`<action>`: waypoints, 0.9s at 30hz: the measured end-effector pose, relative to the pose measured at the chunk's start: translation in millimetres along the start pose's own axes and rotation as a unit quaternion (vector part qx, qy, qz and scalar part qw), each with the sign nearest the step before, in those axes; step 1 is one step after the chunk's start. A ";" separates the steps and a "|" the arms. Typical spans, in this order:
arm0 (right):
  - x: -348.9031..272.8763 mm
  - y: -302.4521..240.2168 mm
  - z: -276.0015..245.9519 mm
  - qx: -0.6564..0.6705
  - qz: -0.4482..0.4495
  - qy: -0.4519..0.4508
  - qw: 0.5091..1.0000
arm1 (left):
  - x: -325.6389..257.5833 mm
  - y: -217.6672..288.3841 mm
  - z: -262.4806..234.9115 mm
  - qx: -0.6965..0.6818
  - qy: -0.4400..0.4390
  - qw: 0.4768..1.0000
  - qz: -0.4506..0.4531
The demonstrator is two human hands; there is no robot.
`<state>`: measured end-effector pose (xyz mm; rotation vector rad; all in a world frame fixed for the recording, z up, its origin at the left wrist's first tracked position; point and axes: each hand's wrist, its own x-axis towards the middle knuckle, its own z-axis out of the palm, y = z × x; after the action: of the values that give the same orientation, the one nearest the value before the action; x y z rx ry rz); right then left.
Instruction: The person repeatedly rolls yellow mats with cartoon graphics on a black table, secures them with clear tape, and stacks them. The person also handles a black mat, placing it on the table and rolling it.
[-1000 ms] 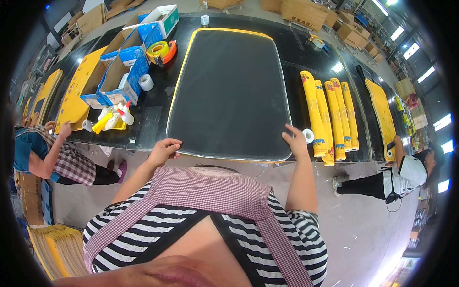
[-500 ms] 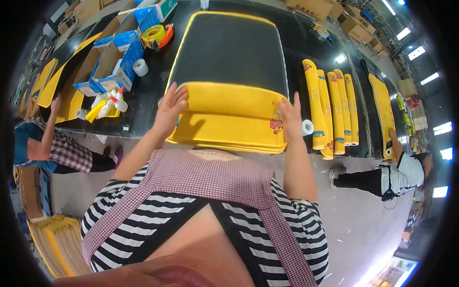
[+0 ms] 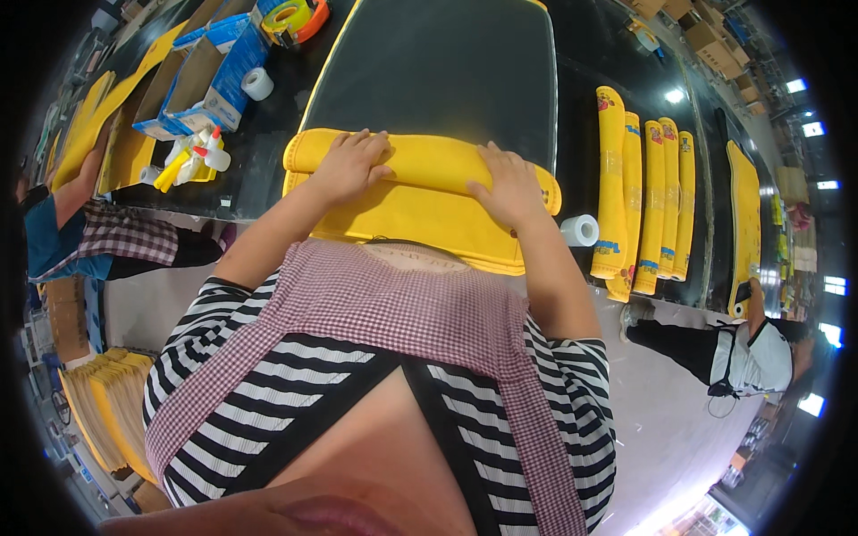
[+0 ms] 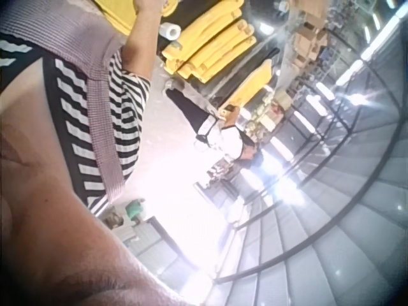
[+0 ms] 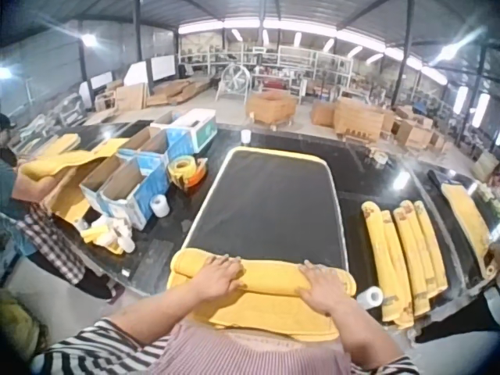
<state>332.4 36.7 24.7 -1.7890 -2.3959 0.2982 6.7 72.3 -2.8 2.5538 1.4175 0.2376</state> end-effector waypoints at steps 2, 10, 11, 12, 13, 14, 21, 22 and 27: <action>-13.7 -6.2 -0.3 -0.024 -0.019 -0.007 1.000 | -20.4 9.9 -1.6 0.000 0.040 0.999 0.012; -74.2 -3.8 50.3 -0.050 -0.125 0.119 0.984 | -86.5 44.6 5.0 -0.015 0.104 0.994 0.013; -75.1 -5.7 50.4 -0.040 -0.121 0.112 0.986 | -88.9 43.5 8.4 -0.017 0.106 0.994 0.022; -76.1 -7.8 49.5 -0.030 -0.118 0.104 0.987 | -89.5 40.5 12.3 -0.019 0.108 0.993 0.030; -74.5 -8.1 46.2 -0.024 -0.112 0.103 0.988 | -85.4 37.5 14.2 -0.019 0.115 0.992 0.043; -72.8 -8.6 43.2 -0.009 -0.128 0.131 0.983 | -82.7 36.5 14.3 -0.032 0.135 0.989 0.058; -68.3 -16.1 46.9 0.066 -0.193 0.120 0.972 | -90.1 40.3 14.6 -0.073 0.097 0.992 0.017; -71.4 -17.2 48.9 0.075 -0.184 0.109 0.974 | -92.1 45.2 11.5 -0.081 0.085 0.993 -0.004; -83.5 -18.9 55.1 0.143 -0.124 0.073 0.979 | -88.4 44.7 13.6 -0.159 0.035 0.985 -0.062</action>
<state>326.1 -52.7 -23.5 -1.3269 -2.3033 0.4389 0.1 -27.3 -7.7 2.2123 1.4271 0.4940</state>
